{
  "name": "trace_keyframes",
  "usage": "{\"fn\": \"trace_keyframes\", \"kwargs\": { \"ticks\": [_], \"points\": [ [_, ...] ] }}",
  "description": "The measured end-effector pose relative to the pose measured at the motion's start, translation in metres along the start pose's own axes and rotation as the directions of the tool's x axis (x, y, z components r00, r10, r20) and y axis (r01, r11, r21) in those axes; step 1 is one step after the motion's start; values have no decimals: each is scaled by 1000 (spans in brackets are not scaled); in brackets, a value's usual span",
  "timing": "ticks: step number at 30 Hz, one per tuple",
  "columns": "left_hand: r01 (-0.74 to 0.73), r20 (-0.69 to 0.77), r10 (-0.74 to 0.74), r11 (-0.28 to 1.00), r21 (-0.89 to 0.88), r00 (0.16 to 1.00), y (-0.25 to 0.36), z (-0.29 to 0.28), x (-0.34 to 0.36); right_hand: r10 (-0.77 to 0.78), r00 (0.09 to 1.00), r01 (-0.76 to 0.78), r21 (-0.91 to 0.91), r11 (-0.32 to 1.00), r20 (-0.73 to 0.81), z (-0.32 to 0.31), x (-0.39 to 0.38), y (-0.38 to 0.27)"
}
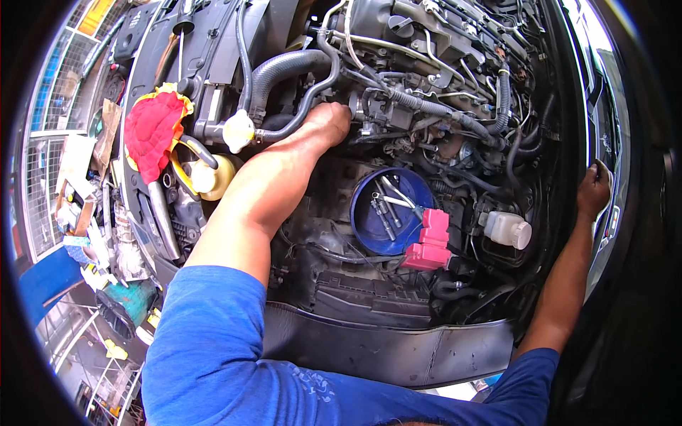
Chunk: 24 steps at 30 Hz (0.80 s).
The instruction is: Work on a car engine, including removing parts and using a ratchet.
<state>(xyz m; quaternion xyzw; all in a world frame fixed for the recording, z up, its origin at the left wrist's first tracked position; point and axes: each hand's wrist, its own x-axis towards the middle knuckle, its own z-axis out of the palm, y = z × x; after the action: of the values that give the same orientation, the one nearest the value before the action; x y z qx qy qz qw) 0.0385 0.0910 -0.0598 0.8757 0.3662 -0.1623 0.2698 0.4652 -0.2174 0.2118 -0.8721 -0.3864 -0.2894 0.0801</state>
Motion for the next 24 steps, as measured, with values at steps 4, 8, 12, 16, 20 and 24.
{"fn": "trace_keyframes", "kwargs": {
  "ticks": [4, 8, 12, 16, 20, 24],
  "points": [
    [66, -42, -68, 997, -36, 997, 1, 5, 4, -15, 1000, 15, -41, 999, -8, 0, 1, 1],
    [-17, 118, 11, 999, 50, 993, -5, 1, 10, -10, 1000, 10, -29, 1000, 11, 1, 1, 2],
    [19, 165, -15, 999, -27, 986, -13, -4, 7, -23, 1000, 23, 6, 1000, -8, 3, 1, 4],
    [159, 106, -165, 985, 64, 981, -15, -8, 2, -10, 1000, 9, 23, 1000, 13, 5, 2, 9],
    [321, -275, -362, 929, -184, 891, -10, -15, -6, -19, 1000, 19, 21, 1000, -6, 8, 4, 14],
    [24, -388, -177, 930, -367, 905, -6, -20, -19, 3, 1000, -2, -29, 1000, 8, 10, 6, 17]
  ]
}}
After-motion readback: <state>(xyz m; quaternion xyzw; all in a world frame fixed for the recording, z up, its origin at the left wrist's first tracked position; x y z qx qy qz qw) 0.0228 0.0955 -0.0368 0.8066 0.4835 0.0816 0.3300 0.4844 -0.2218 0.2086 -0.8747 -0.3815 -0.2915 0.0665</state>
